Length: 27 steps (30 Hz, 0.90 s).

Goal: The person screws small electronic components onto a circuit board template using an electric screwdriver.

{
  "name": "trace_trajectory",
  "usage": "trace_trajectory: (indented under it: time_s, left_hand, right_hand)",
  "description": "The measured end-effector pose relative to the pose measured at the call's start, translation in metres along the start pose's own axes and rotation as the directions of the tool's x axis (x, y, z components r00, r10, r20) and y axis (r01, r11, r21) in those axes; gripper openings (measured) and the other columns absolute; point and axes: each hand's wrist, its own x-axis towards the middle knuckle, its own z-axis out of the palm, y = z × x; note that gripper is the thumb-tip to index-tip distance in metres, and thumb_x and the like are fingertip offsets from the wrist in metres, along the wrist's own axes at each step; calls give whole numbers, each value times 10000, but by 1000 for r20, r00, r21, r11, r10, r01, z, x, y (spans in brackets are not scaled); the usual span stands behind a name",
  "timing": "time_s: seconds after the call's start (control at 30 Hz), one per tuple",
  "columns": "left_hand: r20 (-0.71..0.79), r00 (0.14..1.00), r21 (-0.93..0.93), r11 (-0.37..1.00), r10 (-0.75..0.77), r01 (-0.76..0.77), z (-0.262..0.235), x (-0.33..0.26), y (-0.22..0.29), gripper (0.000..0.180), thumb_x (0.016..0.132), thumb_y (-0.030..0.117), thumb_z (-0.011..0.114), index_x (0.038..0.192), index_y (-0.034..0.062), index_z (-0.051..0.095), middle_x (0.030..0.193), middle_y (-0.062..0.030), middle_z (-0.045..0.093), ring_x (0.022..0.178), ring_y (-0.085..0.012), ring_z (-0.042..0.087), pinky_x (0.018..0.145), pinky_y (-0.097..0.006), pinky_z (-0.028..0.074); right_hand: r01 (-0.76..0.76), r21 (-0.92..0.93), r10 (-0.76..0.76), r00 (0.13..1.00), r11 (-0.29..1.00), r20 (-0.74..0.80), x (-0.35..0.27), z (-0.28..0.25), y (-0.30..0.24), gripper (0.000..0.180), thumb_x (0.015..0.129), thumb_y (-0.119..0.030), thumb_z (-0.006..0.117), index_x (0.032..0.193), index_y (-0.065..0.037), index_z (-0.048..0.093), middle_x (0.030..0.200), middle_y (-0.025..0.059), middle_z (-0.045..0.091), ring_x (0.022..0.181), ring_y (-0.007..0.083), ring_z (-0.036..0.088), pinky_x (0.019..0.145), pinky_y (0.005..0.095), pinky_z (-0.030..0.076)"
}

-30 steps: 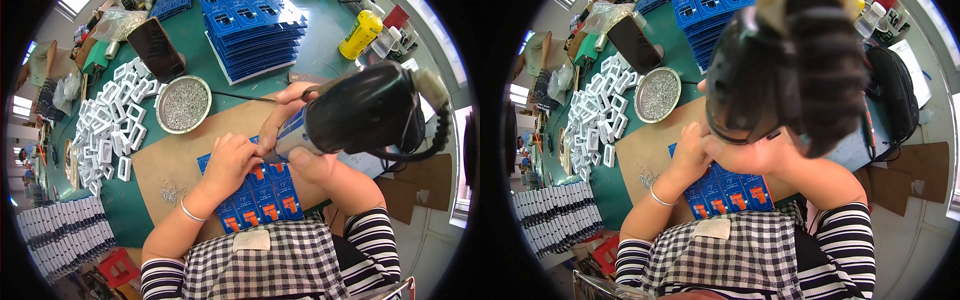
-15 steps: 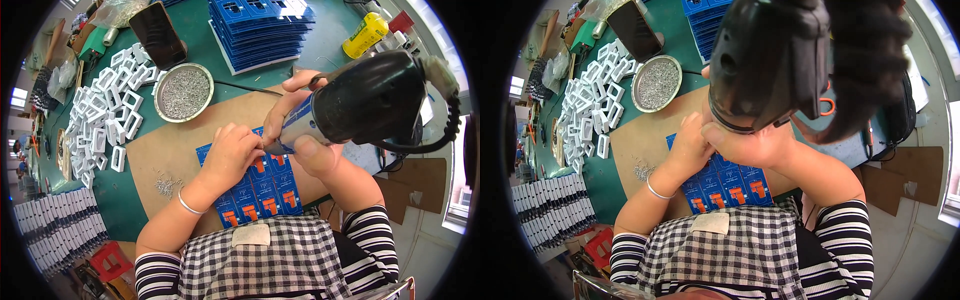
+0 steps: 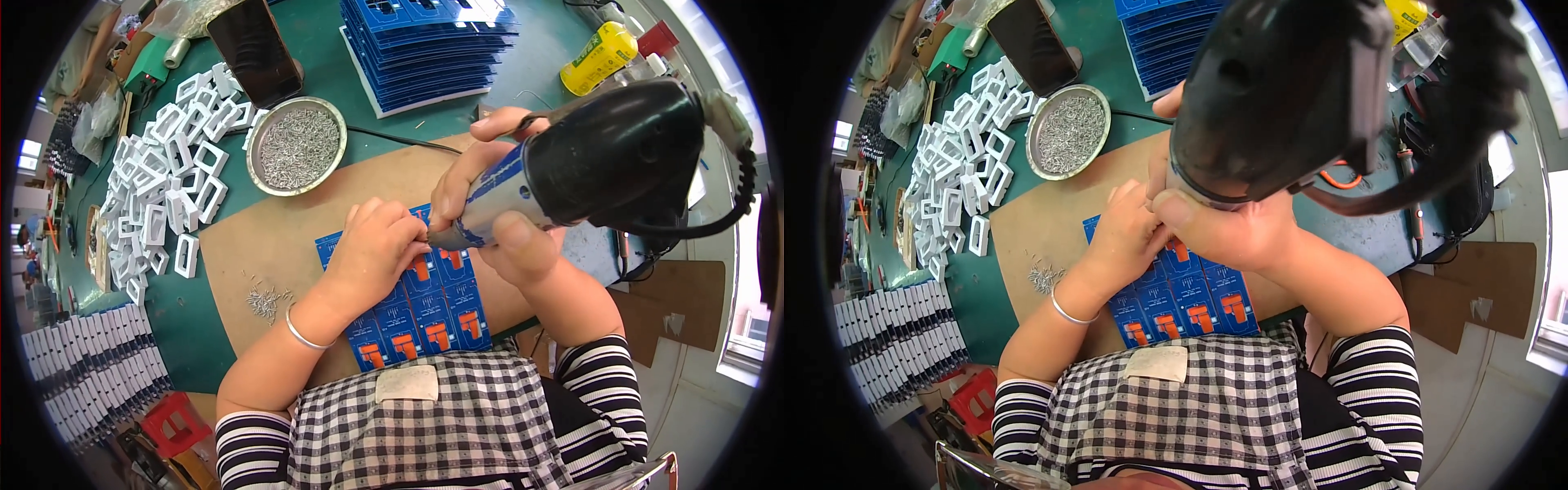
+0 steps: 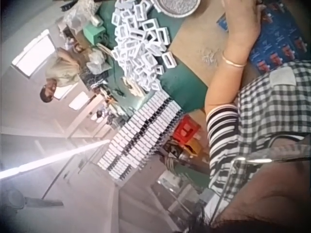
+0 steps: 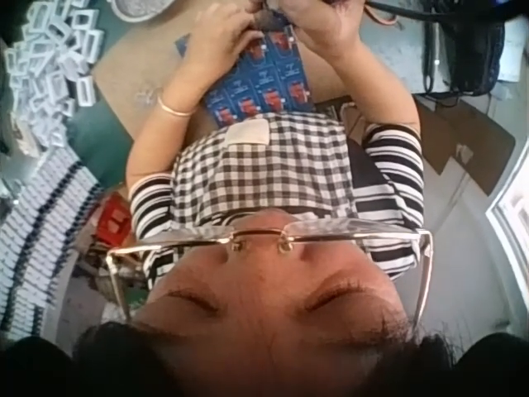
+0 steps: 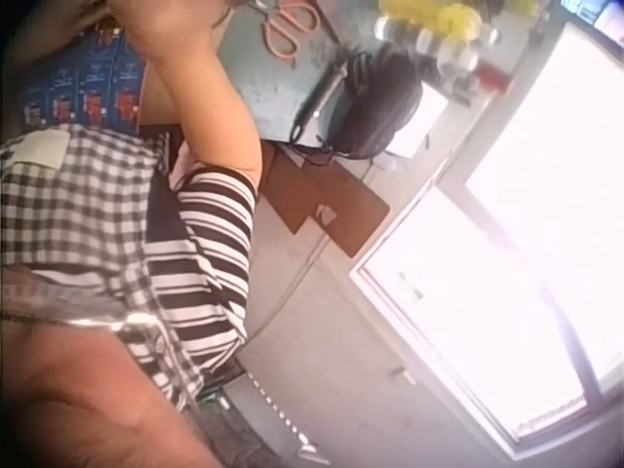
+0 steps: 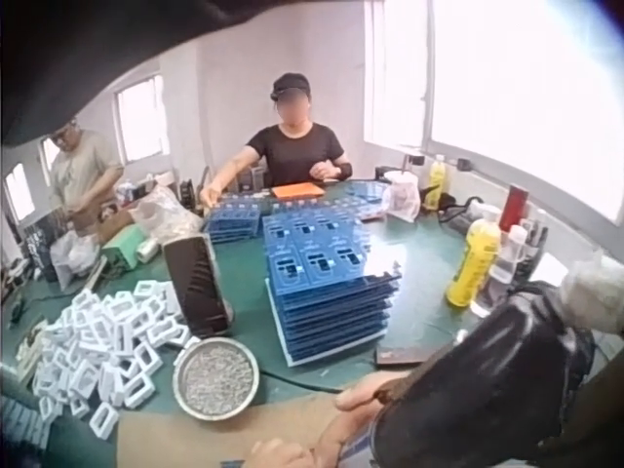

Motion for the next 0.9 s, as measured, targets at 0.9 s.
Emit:
trace_trajectory:
  time_s: [0.9]
  left_hand:
    - [42,999,-107,994,11,-7,7,1,-12,213,723,179,734,871,107,599,844,-49,522,838,-271,497,761,-387,389]
  right_hand:
    - [-67,-82,63,997,994,-44,9,6,5,661,754,-406,742,1164,-35,381,725,130,603,625,169,612,585,255,507]
